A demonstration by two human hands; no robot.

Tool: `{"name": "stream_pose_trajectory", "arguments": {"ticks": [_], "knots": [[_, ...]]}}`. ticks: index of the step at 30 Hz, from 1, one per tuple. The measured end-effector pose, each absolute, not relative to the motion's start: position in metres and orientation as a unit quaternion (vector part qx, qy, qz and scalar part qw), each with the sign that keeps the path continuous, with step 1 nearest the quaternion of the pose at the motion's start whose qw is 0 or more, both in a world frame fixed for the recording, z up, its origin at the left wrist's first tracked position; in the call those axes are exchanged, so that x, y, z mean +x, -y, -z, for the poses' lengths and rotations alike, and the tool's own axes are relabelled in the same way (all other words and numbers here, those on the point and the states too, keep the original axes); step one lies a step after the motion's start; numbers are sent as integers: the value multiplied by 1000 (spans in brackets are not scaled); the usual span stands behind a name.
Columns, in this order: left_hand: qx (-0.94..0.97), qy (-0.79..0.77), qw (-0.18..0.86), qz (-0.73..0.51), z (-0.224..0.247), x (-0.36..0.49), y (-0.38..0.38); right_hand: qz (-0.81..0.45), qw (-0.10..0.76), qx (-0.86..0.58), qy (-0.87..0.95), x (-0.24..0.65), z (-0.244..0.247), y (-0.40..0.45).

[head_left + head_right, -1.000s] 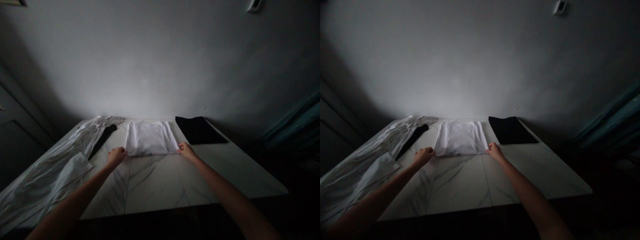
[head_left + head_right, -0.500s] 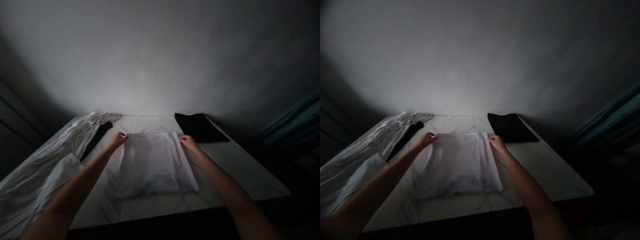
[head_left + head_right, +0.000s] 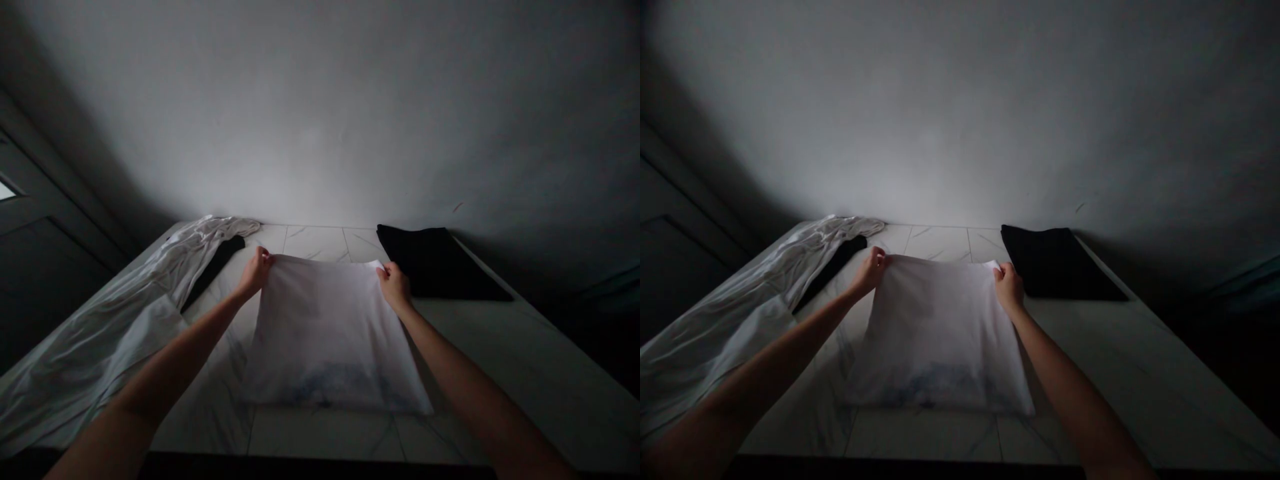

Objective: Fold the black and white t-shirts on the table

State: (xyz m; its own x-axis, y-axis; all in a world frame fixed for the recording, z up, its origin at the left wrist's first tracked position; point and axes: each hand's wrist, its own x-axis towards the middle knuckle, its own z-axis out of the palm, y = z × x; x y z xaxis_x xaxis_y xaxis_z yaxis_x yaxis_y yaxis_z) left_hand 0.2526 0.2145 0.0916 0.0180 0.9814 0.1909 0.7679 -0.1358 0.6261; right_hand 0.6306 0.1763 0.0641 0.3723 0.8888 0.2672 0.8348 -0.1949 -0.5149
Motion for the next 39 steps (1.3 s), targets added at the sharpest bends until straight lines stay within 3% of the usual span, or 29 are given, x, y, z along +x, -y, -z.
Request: {"name": "stream_pose_trajectory", "arguments": {"ticks": [7,10,14,18,21,25,28,33,39], "knots": [[677,-713,111,-141,-84,257,-211,-30,174,-808,563,616,-62,-172],[681,-719,96,-103,-92,261,-207,-11,164,-810,563,614,-64,-172],[686,-718,0,-119,-106,279,-189,47,206,-789,577,609,-69,-164],[804,-560,-67,-190,-100,318,-162,58,185,-658,727,586,-68,-146],[873,-461,-21,-158,-83,336,-156,-4,101,-582,807,579,-64,-145],[841,-534,35,-81,-68,315,-176,-61,51,-622,779,602,-68,-161],[812,-579,31,-74,-66,284,-187,-64,65,-679,728,623,-73,-168],[733,-660,33,-161,-70,256,-185,-53,165,-770,614,633,-75,-154],[602,-727,267,-194,-90,260,-200,-220,158,-814,514,626,-92,-144]]}}
